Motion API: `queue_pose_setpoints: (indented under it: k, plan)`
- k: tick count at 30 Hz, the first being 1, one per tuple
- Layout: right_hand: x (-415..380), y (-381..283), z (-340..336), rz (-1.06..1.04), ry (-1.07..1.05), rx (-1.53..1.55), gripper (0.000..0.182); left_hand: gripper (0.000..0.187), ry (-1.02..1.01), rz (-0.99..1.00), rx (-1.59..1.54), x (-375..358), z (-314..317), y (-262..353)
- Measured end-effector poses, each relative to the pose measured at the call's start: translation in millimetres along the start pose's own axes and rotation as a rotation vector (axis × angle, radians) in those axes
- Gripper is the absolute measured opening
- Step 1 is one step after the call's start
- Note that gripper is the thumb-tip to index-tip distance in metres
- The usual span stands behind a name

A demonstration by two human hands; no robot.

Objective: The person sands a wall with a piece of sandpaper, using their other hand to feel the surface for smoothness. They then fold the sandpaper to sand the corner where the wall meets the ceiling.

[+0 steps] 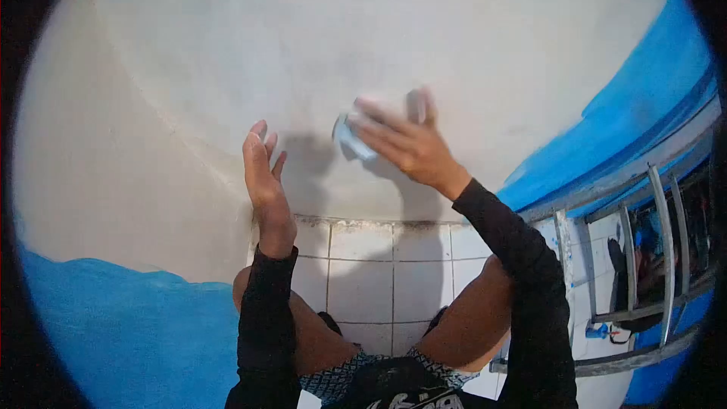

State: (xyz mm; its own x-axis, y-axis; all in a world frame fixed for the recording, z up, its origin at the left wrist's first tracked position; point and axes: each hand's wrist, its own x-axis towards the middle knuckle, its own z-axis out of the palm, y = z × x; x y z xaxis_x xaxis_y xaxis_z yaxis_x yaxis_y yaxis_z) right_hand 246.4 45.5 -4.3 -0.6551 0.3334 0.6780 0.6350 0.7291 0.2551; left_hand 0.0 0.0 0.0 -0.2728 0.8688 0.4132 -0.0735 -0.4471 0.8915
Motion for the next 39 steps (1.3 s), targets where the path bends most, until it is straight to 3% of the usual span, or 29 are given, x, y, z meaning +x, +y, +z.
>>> queue_pose_setpoints:
  k: [2,3,7,9,11,14,17,18,23,27,29,30,36,38,39]
  plan:
    - [8.0,8.8,-34.3,0.053,0.227,-0.257,0.036,0.064,-0.005,-0.050,-0.037,-10.5,8.5,0.1]
    - [-4.5,1.7,-52.2,0.018,0.080,-0.220,0.036,0.064,0.054,-0.178,-0.102,-43.6,12.7,-9.2]
    - [-23.7,-8.0,-39.4,0.035,0.018,-0.249,0.036,0.062,0.107,-0.156,-0.084,-40.9,15.1,-28.2]
    - [-33.0,-14.8,-23.1,-0.099,-0.094,-0.285,0.036,0.064,0.138,-0.154,-0.064,-41.4,12.8,-28.7]
    - [-30.9,-2.8,-20.0,-0.044,-0.077,-0.193,0.035,0.060,0.085,-0.196,-0.166,-43.8,12.8,-28.6]
    - [9.4,7.7,-52.4,-0.032,0.153,-0.274,0.030,0.057,0.106,-0.184,-0.112,-44.1,17.8,-29.1]
    - [6.0,2.9,-38.5,-0.056,0.116,-0.250,0.034,0.056,0.110,-0.163,-0.044,-45.2,20.5,-33.3]
    - [1.6,-6.4,-37.1,-0.064,0.017,-0.243,0.029,0.057,0.115,-0.148,-0.007,-45.0,20.4,-33.8]
    - [12.3,7.6,-27.9,-0.185,0.072,-0.227,0.022,0.056,0.138,-0.234,-0.153,-44.1,18.4,-22.2]
    - [23.5,1.2,-48.2,-0.006,0.206,-0.246,0.028,0.055,0.111,-0.223,-0.046,-43.1,16.4,-20.1]
    - [3.4,-8.4,-35.1,-0.051,-0.061,-0.065,0.033,0.054,0.106,-0.201,-0.008,-41.4,19.2,-20.4]
    - [-0.7,-9.7,-29.7,-0.177,-0.112,-0.133,0.036,0.048,0.108,-0.189,-0.021,-41.0,20.1,-20.7]
    - [12.0,12.7,-45.9,-0.041,0.177,-0.265,0.033,0.041,0.117,-0.131,0.002,-40.7,20.0,-25.2]
    - [6.1,9.1,-47.2,-0.019,0.193,-0.308,0.036,0.042,0.098,-0.148,0.006,-41.8,19.8,-26.6]
    - [0.3,1.3,-38.1,-0.033,0.076,-0.188,0.039,0.046,0.089,-0.149,0.024,-41.3,17.0,-31.3]
